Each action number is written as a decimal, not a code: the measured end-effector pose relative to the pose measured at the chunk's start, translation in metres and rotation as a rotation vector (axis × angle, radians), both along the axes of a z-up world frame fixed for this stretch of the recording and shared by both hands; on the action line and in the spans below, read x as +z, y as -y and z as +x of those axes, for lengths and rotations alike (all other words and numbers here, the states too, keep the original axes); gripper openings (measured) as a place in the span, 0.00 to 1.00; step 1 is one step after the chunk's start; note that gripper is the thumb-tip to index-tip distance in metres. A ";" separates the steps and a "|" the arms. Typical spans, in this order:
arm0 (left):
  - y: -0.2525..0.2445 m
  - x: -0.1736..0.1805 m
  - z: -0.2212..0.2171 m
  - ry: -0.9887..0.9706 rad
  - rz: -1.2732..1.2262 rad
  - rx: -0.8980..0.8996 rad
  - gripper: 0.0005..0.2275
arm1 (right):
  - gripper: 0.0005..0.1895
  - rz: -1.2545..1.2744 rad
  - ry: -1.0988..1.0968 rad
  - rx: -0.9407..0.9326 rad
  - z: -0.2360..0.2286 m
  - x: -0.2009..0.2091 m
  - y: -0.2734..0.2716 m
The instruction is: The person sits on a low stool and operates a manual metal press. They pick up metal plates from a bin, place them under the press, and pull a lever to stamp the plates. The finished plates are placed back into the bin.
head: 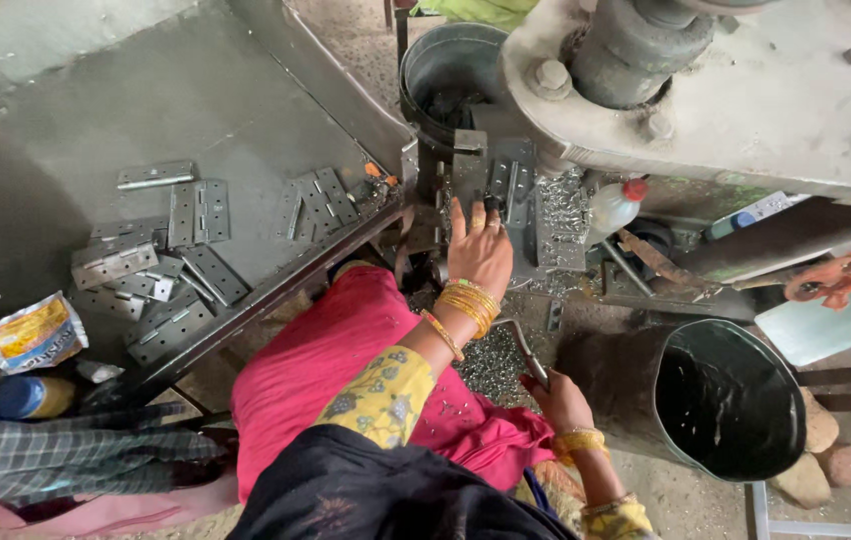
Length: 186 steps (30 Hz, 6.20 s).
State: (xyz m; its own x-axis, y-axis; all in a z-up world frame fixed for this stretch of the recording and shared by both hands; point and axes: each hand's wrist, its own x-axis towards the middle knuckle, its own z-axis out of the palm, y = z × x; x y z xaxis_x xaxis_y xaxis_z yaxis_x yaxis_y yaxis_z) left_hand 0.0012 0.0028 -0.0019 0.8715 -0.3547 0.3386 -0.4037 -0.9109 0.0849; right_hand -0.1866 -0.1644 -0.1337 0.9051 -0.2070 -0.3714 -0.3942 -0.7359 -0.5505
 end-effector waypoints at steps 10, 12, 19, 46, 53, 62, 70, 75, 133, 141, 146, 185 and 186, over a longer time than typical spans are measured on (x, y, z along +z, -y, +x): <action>0.027 0.025 0.022 -0.098 0.245 0.044 0.13 | 0.20 -0.135 0.140 -0.049 -0.004 0.000 0.006; 0.027 0.021 0.018 -0.059 0.238 0.069 0.13 | 0.19 -0.096 0.129 -0.030 -0.006 -0.017 0.012; -0.051 0.021 0.018 -0.047 -0.436 0.064 0.15 | 0.22 -0.187 0.220 -0.074 -0.015 0.036 0.009; -0.223 -0.017 0.032 0.041 -0.505 0.665 0.15 | 0.08 -0.455 0.570 -0.055 0.010 0.152 -0.018; -0.231 0.012 0.008 0.082 -0.536 0.560 0.13 | 0.09 -0.371 0.600 -0.058 0.008 0.150 -0.016; -0.050 0.001 -0.061 0.166 -0.084 -0.300 0.04 | 0.10 -0.348 0.597 -0.068 0.011 0.157 -0.020; 0.010 -0.020 -0.042 -0.053 -0.097 -0.100 0.13 | 0.14 -0.274 0.369 -0.163 0.015 0.158 -0.011; 0.006 0.001 -0.021 -0.105 0.109 -0.055 0.12 | 0.16 -0.270 0.277 -0.105 0.016 0.123 0.004; 0.013 0.016 0.033 -0.176 0.142 0.009 0.16 | 0.19 -0.138 0.061 0.070 0.006 0.024 0.024; 0.010 0.014 0.038 -0.159 0.141 0.025 0.16 | 0.22 -0.088 0.038 0.039 -0.004 0.009 0.005; -0.003 0.012 0.001 -0.163 0.191 -0.050 0.16 | 0.18 -0.464 0.162 0.087 -0.002 0.119 -0.002; -0.010 0.016 -0.023 -0.146 -0.016 -0.048 0.11 | 0.20 0.030 0.137 -0.006 -0.015 -0.022 0.012; -0.017 0.021 -0.022 -0.173 0.011 -0.054 0.10 | 0.20 0.092 0.082 -0.010 -0.006 -0.022 0.009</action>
